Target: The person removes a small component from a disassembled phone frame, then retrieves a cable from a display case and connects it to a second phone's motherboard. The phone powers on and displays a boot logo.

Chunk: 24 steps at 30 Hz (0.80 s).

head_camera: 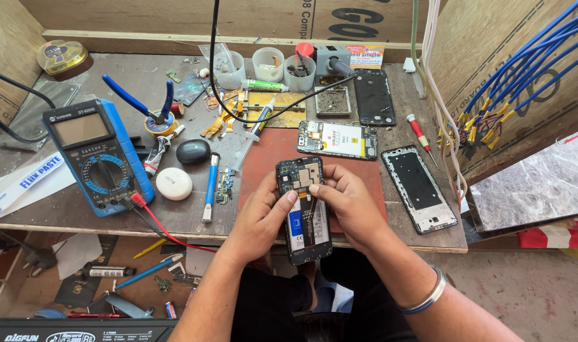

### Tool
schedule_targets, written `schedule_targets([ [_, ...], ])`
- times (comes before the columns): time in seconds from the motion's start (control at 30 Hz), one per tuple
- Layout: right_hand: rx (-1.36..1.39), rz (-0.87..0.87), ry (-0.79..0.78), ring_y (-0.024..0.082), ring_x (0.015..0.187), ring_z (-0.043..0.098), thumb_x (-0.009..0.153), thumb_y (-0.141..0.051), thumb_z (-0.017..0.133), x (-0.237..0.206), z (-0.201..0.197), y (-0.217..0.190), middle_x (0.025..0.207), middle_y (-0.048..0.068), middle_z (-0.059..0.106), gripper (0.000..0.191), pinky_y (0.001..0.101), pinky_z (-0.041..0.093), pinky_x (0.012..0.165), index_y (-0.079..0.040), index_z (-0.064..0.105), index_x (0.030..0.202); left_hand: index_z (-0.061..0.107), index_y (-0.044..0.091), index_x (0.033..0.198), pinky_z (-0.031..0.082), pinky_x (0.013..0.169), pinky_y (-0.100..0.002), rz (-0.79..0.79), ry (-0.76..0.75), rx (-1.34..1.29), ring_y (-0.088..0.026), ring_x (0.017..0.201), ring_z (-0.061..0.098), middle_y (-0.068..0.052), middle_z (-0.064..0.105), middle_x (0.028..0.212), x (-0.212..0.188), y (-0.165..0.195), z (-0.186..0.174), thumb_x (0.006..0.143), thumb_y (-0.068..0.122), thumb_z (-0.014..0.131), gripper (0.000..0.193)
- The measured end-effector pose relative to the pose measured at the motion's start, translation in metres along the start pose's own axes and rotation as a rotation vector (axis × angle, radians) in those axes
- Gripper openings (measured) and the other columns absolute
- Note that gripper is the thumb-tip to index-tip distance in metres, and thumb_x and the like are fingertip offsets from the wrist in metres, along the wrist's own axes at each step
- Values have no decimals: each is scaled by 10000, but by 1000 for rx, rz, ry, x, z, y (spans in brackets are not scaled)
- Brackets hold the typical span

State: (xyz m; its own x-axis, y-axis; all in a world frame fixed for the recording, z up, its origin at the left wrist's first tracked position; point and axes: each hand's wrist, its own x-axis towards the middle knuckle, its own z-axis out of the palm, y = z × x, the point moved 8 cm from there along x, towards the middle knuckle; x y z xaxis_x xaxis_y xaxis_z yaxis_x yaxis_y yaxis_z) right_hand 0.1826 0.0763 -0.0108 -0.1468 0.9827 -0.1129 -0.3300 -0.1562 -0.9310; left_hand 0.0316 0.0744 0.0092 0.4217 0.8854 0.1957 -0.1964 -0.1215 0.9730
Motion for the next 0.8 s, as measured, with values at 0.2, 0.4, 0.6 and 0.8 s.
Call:
schedule_targets([
  [0.2, -103, -121, 13, 121, 936, 683, 958, -64, 626, 3, -1, 3, 1051, 118, 710, 299, 281, 572, 835, 57, 532, 1214, 512, 6, 1369, 562, 835, -274, -28, 8, 53, -102, 990, 688, -76, 734, 1106, 0, 0, 0, 1036, 148, 530, 362],
  [0.4, -121, -133, 1, 122, 942, 671, 960, -63, 631, 2, -1, 3, 1045, 110, 708, 295, 286, 559, 841, 40, 540, 1220, 564, 0, 1284, 577, 796, -279, 6, 113, 153, -99, 931, 692, -80, 758, 1043, 2, 10, 0, 1014, 149, 568, 308],
  [0.6, -139, -197, -48, 114, 1000, 670, 976, -64, 630, -7, 1, -3, 1091, 99, 713, 301, 279, 548, 885, 27, 529, 1244, 600, 21, 1208, 579, 795, -290, 61, 203, 240, -101, 911, 716, -72, 774, 1003, 3, 19, 7, 997, 142, 580, 244],
  [0.8, -163, -206, -62, 114, 1025, 677, 964, -77, 642, -9, 4, -4, 1116, 100, 718, 339, 276, 548, 901, 19, 524, 1266, 626, 19, 1174, 579, 747, -291, 45, 274, 305, -105, 849, 710, -76, 779, 955, 2, 20, 6, 968, 144, 614, 241],
])
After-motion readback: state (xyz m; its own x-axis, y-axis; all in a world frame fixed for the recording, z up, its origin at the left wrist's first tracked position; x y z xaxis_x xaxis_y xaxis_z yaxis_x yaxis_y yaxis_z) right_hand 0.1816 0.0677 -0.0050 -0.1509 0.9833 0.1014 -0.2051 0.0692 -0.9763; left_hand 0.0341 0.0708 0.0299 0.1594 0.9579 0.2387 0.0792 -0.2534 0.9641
